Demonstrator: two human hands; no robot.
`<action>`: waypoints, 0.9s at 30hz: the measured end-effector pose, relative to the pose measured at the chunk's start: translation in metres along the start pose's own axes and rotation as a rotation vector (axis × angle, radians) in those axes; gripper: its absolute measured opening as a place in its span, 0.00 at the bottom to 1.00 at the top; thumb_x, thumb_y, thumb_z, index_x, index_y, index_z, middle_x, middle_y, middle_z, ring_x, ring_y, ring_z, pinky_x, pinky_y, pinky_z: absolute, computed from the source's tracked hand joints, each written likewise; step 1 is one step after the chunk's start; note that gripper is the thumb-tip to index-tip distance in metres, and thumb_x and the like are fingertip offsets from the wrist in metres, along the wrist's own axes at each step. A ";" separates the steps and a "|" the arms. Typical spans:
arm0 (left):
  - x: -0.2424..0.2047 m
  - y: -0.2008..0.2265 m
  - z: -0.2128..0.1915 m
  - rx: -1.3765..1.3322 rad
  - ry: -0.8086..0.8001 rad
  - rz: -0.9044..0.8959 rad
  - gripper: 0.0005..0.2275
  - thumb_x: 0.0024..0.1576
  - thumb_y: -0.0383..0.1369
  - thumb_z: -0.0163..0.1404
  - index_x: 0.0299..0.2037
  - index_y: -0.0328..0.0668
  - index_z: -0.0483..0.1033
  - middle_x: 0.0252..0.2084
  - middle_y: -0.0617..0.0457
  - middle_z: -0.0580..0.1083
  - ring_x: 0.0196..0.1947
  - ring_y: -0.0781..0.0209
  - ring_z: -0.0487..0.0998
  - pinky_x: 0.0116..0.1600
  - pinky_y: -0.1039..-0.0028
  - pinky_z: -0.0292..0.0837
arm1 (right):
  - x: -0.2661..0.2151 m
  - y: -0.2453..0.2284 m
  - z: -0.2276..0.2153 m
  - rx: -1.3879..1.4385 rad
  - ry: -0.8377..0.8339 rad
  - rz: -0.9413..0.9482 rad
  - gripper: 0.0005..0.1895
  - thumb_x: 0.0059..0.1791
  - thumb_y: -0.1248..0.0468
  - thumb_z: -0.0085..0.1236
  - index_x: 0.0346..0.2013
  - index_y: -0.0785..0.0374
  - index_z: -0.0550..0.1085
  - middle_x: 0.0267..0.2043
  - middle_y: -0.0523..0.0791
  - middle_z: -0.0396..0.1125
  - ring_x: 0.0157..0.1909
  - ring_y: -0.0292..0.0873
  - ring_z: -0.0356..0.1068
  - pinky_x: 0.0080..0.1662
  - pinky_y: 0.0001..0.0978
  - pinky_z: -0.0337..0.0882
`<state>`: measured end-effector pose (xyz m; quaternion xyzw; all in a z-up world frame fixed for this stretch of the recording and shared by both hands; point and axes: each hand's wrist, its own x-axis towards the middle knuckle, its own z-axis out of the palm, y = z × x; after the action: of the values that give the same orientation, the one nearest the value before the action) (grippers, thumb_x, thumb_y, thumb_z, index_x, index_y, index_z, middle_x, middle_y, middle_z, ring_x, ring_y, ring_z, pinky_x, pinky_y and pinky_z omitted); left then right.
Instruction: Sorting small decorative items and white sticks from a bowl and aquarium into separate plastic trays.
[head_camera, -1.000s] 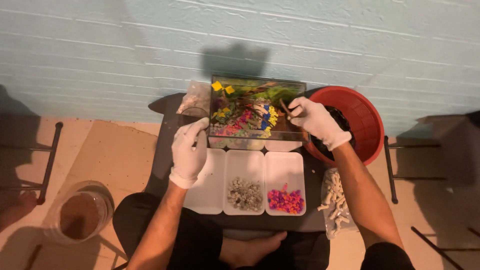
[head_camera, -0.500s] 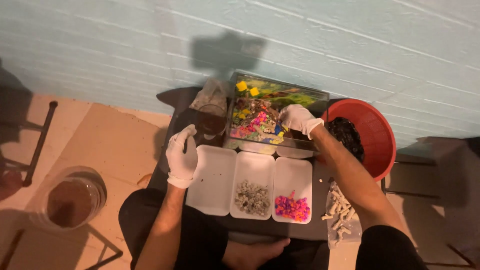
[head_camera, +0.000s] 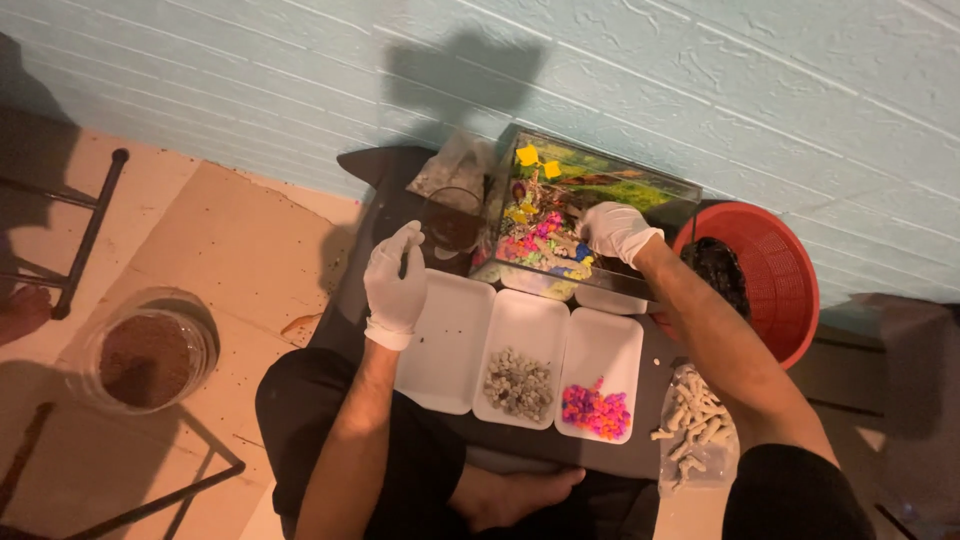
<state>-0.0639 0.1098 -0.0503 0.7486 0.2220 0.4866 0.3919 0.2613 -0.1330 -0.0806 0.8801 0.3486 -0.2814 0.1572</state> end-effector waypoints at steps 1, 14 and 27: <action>-0.001 0.001 0.001 0.000 0.003 -0.002 0.12 0.55 0.17 0.54 0.45 0.42 0.82 0.39 0.55 0.82 0.42 0.61 0.81 0.51 0.73 0.78 | -0.002 0.000 -0.002 -0.004 -0.001 -0.001 0.13 0.43 0.59 0.61 0.41 0.54 0.84 0.42 0.51 0.79 0.50 0.58 0.78 0.52 0.46 0.77; 0.000 0.000 -0.001 -0.045 -0.048 -0.125 0.13 0.55 0.19 0.54 0.48 0.43 0.83 0.39 0.54 0.82 0.42 0.63 0.82 0.53 0.75 0.78 | 0.052 0.020 0.042 -0.187 0.096 -0.031 0.14 0.45 0.62 0.52 0.39 0.58 0.84 0.37 0.50 0.79 0.47 0.56 0.79 0.48 0.47 0.79; 0.000 -0.007 0.001 0.007 -0.085 -0.136 0.14 0.56 0.19 0.55 0.50 0.45 0.83 0.40 0.55 0.82 0.42 0.63 0.82 0.54 0.74 0.77 | 0.081 0.028 0.061 -0.083 0.061 -0.038 0.14 0.43 0.60 0.56 0.38 0.58 0.84 0.37 0.51 0.79 0.46 0.59 0.78 0.47 0.48 0.79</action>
<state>-0.0624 0.1132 -0.0564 0.7530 0.2573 0.4260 0.4305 0.3057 -0.1393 -0.1753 0.8743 0.3811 -0.2427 0.1775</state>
